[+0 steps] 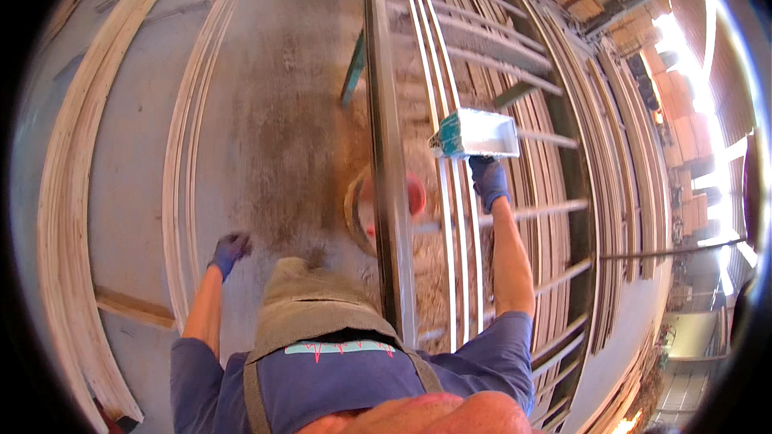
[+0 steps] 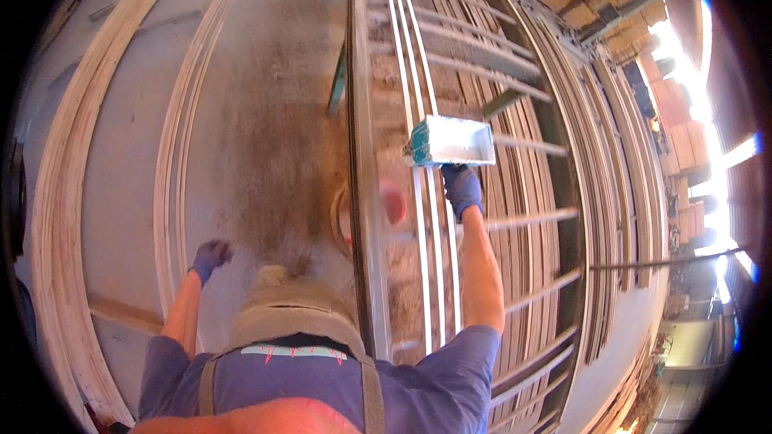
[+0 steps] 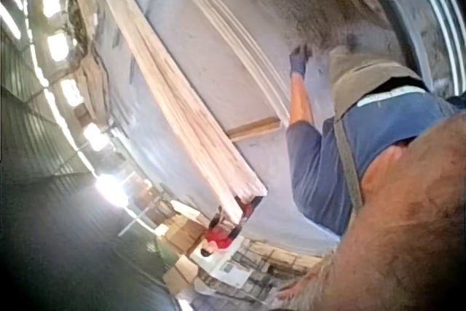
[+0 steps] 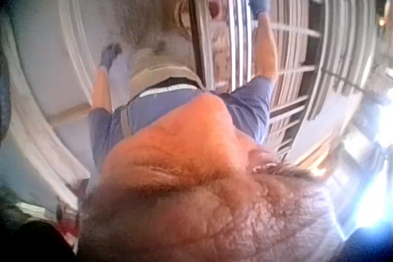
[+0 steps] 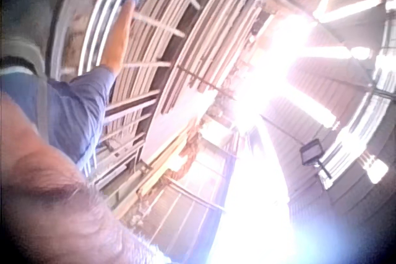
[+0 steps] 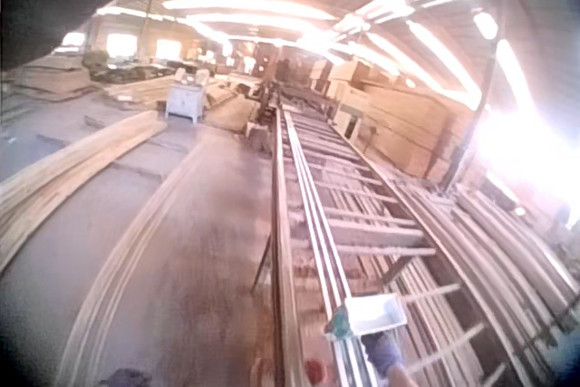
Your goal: The person picks up thin wooden planks from the floor and places them onto a curved wooden frame. They then use a brush to apply a white finish to the planks, repeating the process of picking up, placing, and brushing multiple planks throughout the clip.
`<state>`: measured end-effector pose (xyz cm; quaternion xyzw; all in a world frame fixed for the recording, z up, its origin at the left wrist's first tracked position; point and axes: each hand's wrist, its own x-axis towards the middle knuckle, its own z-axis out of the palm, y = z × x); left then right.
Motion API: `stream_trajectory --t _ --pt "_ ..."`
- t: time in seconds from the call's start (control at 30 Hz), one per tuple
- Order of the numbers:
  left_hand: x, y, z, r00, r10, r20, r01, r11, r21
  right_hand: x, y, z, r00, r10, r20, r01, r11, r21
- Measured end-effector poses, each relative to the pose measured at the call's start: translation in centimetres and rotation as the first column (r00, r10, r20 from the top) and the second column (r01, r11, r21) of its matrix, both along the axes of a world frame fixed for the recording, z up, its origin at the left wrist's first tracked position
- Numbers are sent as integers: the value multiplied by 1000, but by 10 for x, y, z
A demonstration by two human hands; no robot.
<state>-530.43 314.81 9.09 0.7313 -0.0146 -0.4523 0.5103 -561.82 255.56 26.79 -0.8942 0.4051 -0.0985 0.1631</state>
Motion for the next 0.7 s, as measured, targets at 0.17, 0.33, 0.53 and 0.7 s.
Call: stream_trajectory --t 0.17,0.33,0.53,0.7 --pt "1 186 -150 606 605 -518 -536 791 296 183 -64 -4 983 -182 22 166 935 315" --pt "135 91 -141 733 486 -476 -343 868 358 283 -209 -32 947 318 49 -260 847 -464" --pt "384 -91 -143 854 408 -323 -387 913 129 473 -260 -20 929 -331 164 251 892 376" --pt "655 -382 -30 980 161 117 -154 985 -73 617 -381 -14 930 -252 269 172 942 288"
